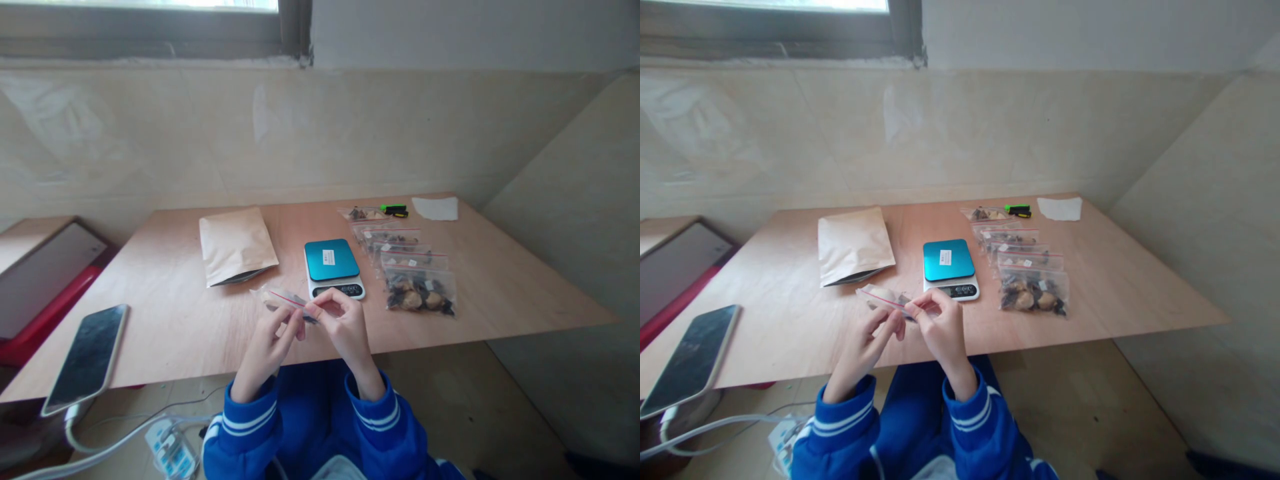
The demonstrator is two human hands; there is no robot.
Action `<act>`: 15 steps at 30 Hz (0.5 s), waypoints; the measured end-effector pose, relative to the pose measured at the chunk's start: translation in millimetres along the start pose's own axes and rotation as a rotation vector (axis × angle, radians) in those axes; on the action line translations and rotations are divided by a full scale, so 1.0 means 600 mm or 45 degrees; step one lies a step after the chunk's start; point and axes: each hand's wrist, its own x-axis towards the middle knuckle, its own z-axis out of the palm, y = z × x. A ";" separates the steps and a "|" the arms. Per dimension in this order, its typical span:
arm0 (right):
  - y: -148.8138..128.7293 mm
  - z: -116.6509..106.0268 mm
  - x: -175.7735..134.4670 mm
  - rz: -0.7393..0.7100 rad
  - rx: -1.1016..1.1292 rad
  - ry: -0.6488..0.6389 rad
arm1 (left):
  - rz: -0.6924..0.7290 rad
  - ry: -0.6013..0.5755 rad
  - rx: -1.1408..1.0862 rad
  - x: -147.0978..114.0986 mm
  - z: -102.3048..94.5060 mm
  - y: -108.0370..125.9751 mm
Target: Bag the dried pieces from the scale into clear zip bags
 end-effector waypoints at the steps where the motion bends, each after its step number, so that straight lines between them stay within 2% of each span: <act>1: 0.002 -0.005 0.003 -0.014 -0.011 0.083 | -0.007 0.000 0.009 -0.002 -0.003 0.000; 4: 0.007 -0.034 0.014 -0.051 -0.031 0.412 | -0.035 0.042 0.064 -0.011 -0.016 -0.004; 5: 0.009 -0.045 0.018 -0.062 -0.035 0.462 | -0.048 0.049 0.079 -0.013 -0.020 -0.007; 8: 0.007 -0.065 0.023 -0.095 -0.023 0.387 | -0.077 -0.010 0.052 -0.014 -0.026 -0.017; 11: -0.003 -0.060 0.017 -0.131 0.032 0.292 | -0.066 -0.006 -0.047 -0.005 -0.017 -0.033; 15: -0.023 -0.044 0.005 -0.133 0.180 0.223 | -0.147 0.278 -0.267 0.018 0.008 -0.056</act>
